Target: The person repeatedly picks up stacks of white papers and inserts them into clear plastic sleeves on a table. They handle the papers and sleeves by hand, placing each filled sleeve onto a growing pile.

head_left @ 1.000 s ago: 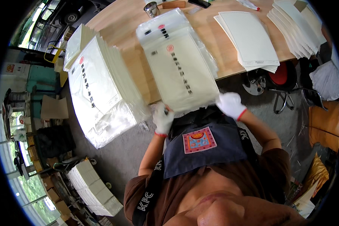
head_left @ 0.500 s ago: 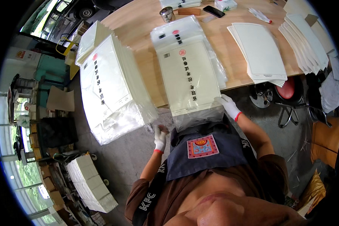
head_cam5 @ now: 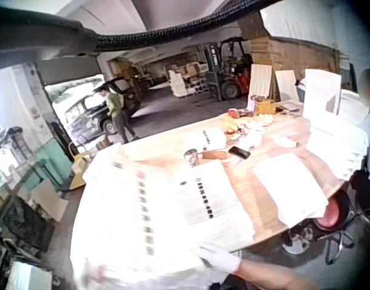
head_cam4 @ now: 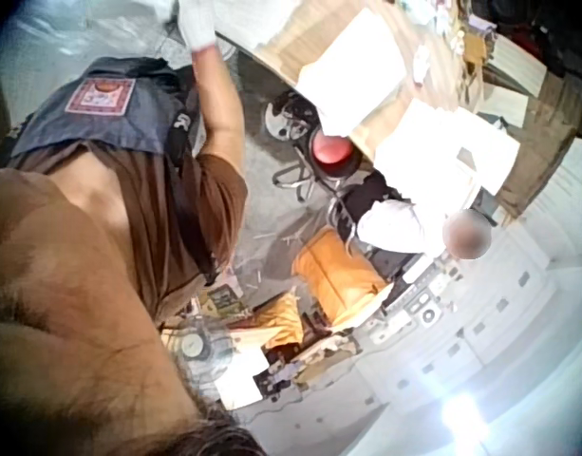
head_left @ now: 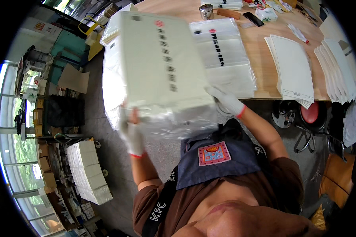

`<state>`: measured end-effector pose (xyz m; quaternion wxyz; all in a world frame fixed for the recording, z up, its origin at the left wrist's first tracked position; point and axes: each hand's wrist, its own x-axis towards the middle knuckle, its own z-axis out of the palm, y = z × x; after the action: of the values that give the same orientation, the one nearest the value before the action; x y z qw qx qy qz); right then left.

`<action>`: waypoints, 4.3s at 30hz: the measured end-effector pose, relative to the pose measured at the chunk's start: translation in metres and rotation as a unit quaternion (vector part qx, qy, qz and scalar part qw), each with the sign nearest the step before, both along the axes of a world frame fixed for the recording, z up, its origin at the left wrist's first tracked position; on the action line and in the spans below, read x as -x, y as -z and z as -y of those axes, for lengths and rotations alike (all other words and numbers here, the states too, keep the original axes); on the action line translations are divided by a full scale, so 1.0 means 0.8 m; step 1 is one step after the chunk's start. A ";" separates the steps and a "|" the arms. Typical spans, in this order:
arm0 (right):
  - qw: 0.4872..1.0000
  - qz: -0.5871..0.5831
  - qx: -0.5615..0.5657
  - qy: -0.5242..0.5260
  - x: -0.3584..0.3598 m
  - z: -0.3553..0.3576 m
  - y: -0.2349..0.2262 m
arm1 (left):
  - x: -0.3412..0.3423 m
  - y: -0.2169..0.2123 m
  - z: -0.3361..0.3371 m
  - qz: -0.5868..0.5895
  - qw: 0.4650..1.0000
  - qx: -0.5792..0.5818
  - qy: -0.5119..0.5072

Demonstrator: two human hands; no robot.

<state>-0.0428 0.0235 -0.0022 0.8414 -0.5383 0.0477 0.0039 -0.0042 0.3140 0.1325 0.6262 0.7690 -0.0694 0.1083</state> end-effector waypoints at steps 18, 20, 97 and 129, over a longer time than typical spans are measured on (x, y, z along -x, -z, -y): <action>0.925 -0.131 0.275 -0.228 0.057 -0.041 0.048 | -0.002 0.355 0.027 -0.360 0.926 -0.026 0.113; 0.928 -0.199 0.258 -0.178 0.084 -0.016 0.062 | -0.004 0.330 0.117 -0.035 0.957 -0.167 0.233; 0.908 -0.083 0.154 0.380 0.173 0.183 0.062 | 0.078 0.134 0.402 0.068 0.669 -0.490 0.555; 0.992 -0.080 -0.083 0.049 0.127 0.148 -0.039 | -0.030 0.158 0.203 0.173 0.889 -0.054 0.421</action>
<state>-0.1447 -0.0950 0.0290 0.8760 -0.4612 0.1410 0.0095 0.0195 0.1517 0.0057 0.5486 0.6694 -0.4995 -0.0380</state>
